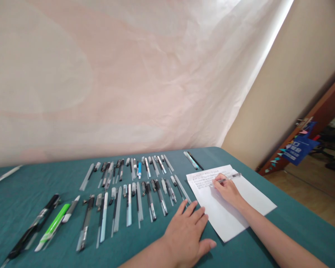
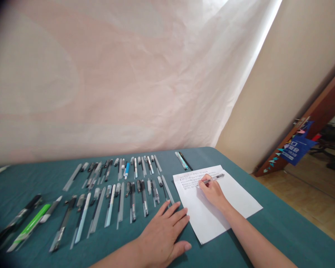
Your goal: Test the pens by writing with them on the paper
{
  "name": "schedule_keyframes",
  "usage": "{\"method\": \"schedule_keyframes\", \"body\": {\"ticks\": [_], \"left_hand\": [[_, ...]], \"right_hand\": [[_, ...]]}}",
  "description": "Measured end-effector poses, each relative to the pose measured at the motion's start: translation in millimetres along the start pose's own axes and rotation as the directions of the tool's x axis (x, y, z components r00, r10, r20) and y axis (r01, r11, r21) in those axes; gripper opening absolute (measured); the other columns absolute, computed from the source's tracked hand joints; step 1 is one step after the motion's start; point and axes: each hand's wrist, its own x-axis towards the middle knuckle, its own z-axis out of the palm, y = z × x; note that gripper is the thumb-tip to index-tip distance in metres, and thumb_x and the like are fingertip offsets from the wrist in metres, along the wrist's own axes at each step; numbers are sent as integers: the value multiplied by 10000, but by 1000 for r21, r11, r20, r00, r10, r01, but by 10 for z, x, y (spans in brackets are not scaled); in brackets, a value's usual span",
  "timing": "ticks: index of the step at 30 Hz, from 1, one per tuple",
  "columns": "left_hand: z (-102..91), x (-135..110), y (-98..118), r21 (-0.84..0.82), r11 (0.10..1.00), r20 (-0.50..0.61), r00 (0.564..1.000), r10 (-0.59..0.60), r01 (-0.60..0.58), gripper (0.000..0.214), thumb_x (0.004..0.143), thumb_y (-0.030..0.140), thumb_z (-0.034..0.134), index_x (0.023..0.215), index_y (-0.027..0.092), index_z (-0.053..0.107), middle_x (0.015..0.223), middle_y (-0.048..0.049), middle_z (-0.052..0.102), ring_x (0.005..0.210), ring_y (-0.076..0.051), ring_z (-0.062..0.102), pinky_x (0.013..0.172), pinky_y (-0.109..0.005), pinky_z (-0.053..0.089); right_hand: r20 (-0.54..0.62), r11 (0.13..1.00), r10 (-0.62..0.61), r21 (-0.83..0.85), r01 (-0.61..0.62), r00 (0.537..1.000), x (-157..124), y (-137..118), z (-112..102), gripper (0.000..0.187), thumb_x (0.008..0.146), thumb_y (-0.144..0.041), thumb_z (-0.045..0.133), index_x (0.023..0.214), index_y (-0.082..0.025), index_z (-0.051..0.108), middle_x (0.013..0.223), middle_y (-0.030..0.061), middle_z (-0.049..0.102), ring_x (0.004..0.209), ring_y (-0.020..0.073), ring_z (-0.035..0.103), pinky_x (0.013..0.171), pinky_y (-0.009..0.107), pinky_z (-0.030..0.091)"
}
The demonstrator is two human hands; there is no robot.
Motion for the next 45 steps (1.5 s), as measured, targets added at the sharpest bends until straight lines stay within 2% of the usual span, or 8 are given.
{"method": "schedule_keyframes", "body": {"ticks": [19,29,45], "left_hand": [[27,-3,-19,3,1000,3,1000,-6,6,600,845,567,222,1288,191,373,1361,-51,376,1277,-255,241,1054,-474,109],[23,-2,-5,-11,1000,-2,1000,-7,7,635,826,599,234,1288,187,375,1359,-56,377,1275,-266,243,1053,-475,116],[-10,-16,-1,-2,1000,30,999,-14,14,606,848,564,207,1296,189,365,1368,-50,363,1282,-258,231,1055,-468,112]], "right_hand": [[16,999,-17,-30,17,1000,-7,6,-7,180,744,-309,450,610,-193,476,522,-36,499,501,127,470,514,238,355],[-3,998,-12,-60,12,1000,7,29,3,211,756,-362,445,639,-193,494,535,-33,523,502,135,486,515,244,354],[2,998,-41,-57,41,999,-1,28,-2,191,756,-335,438,631,-196,481,546,-32,508,521,137,486,529,245,364]]}}
